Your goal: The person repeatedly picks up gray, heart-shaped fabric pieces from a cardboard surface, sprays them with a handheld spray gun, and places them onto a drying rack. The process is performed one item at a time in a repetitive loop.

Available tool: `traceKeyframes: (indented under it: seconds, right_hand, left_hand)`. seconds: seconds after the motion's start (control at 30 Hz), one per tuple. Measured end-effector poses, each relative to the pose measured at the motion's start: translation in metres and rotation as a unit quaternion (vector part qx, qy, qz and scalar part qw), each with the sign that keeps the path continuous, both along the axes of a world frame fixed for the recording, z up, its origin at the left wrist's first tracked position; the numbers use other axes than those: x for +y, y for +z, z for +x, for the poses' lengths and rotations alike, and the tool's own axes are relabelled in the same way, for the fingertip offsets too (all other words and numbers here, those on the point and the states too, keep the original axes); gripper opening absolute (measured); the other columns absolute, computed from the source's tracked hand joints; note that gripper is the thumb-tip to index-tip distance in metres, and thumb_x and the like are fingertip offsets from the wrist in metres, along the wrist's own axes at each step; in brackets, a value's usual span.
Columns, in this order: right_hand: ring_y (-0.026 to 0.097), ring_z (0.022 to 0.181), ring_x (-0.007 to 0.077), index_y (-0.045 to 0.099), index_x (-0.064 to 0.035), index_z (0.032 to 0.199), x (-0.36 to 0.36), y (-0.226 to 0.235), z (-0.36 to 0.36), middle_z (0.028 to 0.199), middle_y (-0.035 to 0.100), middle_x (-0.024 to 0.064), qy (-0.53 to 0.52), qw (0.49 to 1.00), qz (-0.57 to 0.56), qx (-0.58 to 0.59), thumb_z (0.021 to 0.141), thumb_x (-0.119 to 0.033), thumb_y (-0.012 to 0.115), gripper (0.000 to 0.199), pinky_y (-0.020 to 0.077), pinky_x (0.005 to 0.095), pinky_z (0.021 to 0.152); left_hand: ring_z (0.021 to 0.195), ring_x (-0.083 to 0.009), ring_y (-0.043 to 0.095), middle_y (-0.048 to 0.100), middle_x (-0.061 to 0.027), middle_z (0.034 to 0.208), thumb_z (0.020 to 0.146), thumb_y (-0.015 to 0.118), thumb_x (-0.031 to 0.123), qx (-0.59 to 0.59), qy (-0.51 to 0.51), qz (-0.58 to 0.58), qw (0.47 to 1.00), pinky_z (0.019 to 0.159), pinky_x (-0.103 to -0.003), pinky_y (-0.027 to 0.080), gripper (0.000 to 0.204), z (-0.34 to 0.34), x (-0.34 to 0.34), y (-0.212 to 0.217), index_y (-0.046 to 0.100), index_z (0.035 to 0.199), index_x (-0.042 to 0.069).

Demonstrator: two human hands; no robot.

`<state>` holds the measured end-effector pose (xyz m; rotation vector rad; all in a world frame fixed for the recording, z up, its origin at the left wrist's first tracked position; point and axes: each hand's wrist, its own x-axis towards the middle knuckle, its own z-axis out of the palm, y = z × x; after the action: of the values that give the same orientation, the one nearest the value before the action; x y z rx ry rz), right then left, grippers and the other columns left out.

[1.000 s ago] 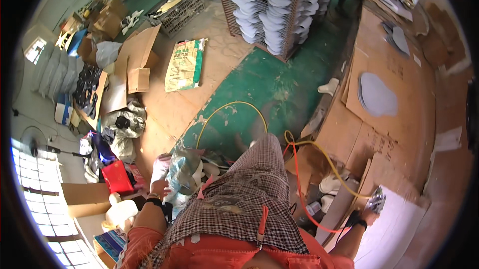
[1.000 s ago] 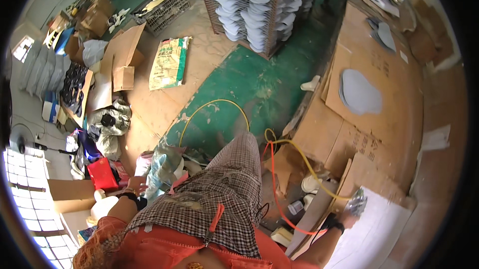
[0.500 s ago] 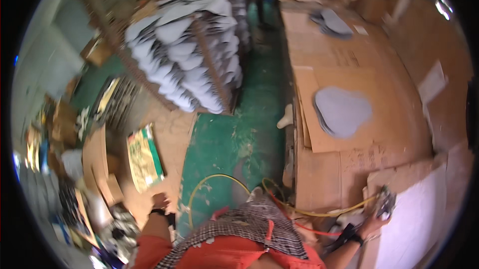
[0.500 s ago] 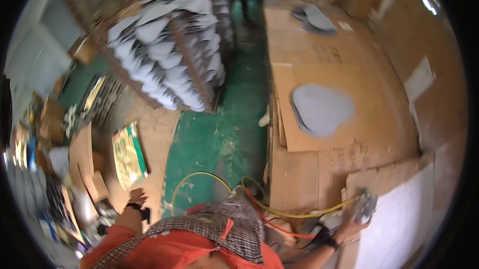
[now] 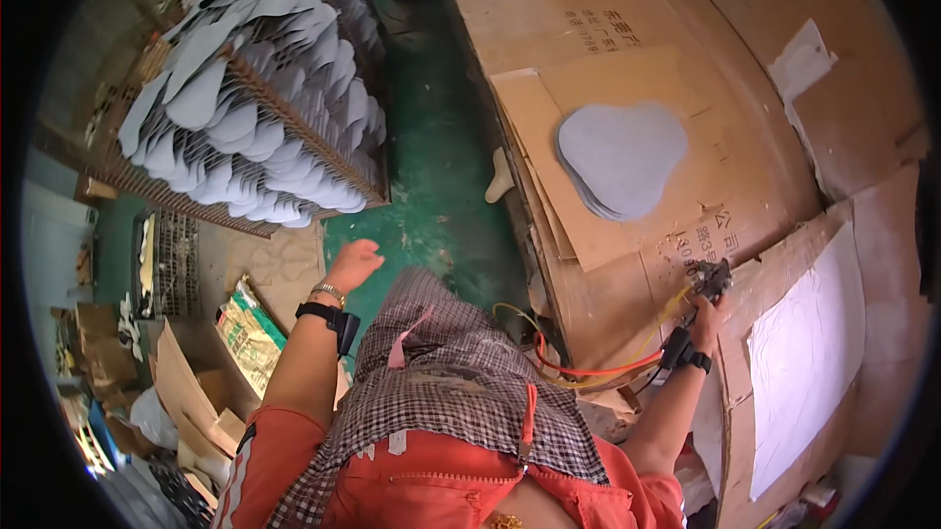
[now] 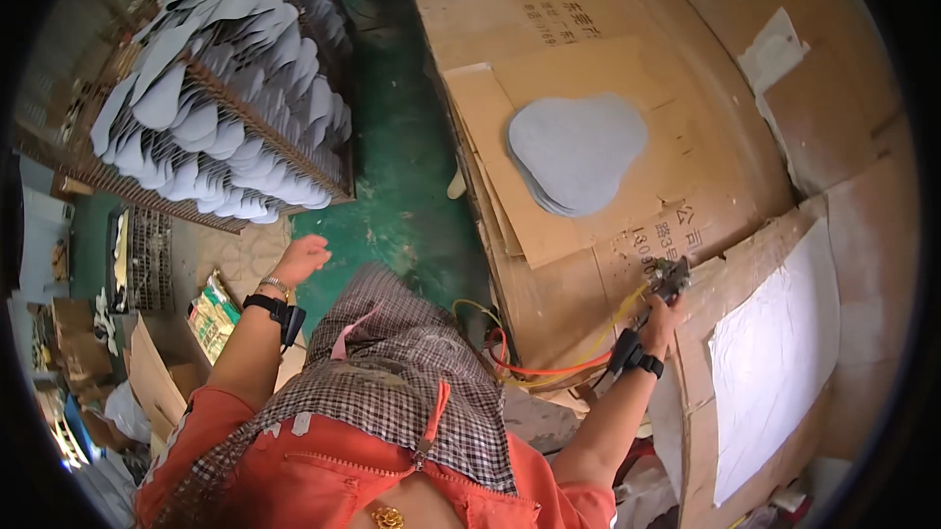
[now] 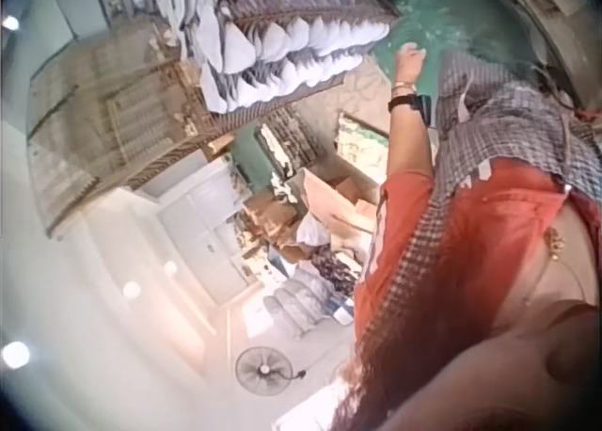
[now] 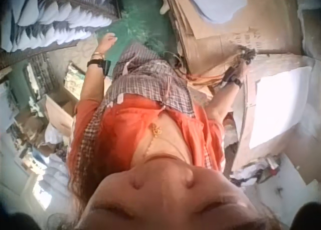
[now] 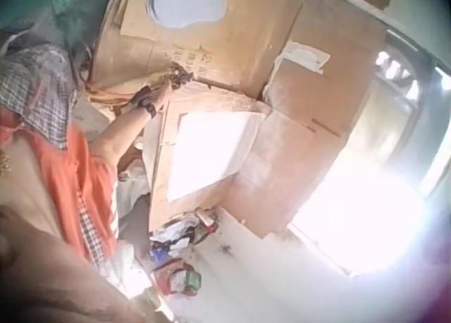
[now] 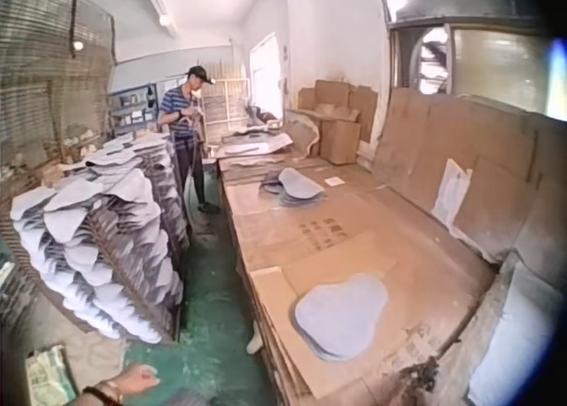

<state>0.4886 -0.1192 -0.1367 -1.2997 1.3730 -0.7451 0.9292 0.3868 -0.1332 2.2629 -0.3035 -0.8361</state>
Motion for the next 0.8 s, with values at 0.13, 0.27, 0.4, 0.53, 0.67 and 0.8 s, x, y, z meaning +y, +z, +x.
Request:
traceKeyframes:
  seconds: [0.13, 0.27, 0.4, 0.53, 0.67, 0.8]
  right_hand:
    - [0.052, 0.070, 0.0132, 0.052, -0.0028, 0.110, 0.037, 0.029, 0.016, 0.096, 0.059, 0.0043, -0.036, 0.998, -0.007, -0.041, 0.065, 0.002, 0.053, 0.045, 0.0426, 0.0242, 0.059]
    - [0.053, 0.068, 0.0149, 0.054, -0.0012, 0.111, 0.144, 0.128, 0.095, 0.106, 0.060, 0.0101, -0.086, 0.985, 0.049, -0.144, 0.061, 0.002, 0.049, 0.050, 0.0442, 0.0240, 0.061]
    - [0.054, 0.071, 0.0147, 0.055, 0.0020, 0.108, 0.208, 0.145, 0.151, 0.097, 0.061, 0.0077, -0.091, 0.984, 0.069, -0.140, 0.058, 0.003, 0.051, 0.049, 0.0444, 0.0255, 0.063]
    - [0.053, 0.085, 0.0085, 0.046, -0.0014, 0.126, 0.242, 0.203, 0.229, 0.095, 0.057, 0.0016, -0.060, 0.969, -0.161, 0.177, 0.082, -0.008, 0.063, 0.047, 0.0440, 0.0248, 0.077]
    - [0.055, 0.090, 0.0145, 0.036, -0.0018, 0.134, 0.273, 0.231, 0.244, 0.102, 0.056, 0.0059, -0.112, 0.991, -0.071, -0.012, 0.077, 0.005, 0.056, 0.062, 0.0449, 0.0305, 0.085]
    - [0.056, 0.085, 0.0164, 0.032, -0.0016, 0.135, 0.286, 0.259, 0.253, 0.092, 0.057, 0.0073, -0.157, 0.985, -0.052, -0.049, 0.069, 0.003, 0.055, 0.070, 0.0463, 0.0316, 0.080]
  left_hand:
    - [0.055, -0.0180, 0.059, 0.060, -0.0062, 0.070, 0.077, 0.066, 0.019, 0.106, 0.093, 0.034, 0.990, 0.047, -0.033, 0.045, 0.019, 0.040, 0.056, -0.068, 0.062, 0.086, 0.004]
    - [0.064, -0.0266, 0.061, 0.061, -0.0068, 0.081, 0.075, 0.067, 0.028, 0.251, 0.152, 0.145, 0.945, 0.048, -0.038, 0.043, 0.032, 0.086, 0.097, -0.147, 0.059, 0.099, 0.008]
    - [0.062, -0.0267, 0.064, 0.063, -0.0112, 0.087, 0.080, 0.059, 0.016, 0.276, 0.153, 0.157, 0.936, 0.044, -0.037, 0.042, 0.020, 0.151, 0.021, -0.151, 0.060, 0.097, 0.005]
    - [0.054, -0.0191, 0.059, 0.061, -0.0054, 0.076, 0.079, 0.059, 0.014, 0.255, 0.026, -0.011, 0.967, 0.041, -0.031, 0.041, 0.016, 0.268, -0.066, -0.156, 0.061, 0.093, 0.006]
    - [0.051, -0.0119, 0.056, 0.060, -0.0029, 0.073, 0.081, 0.059, 0.014, 0.180, -0.033, -0.044, 0.982, 0.040, -0.024, 0.038, 0.014, 0.318, -0.182, -0.094, 0.061, 0.093, 0.006]
    - [0.056, -0.0130, 0.058, 0.061, -0.0034, 0.082, 0.082, 0.058, 0.016, 0.174, -0.079, -0.022, 0.981, 0.044, -0.023, 0.042, 0.018, 0.330, -0.237, -0.081, 0.058, 0.100, 0.011]
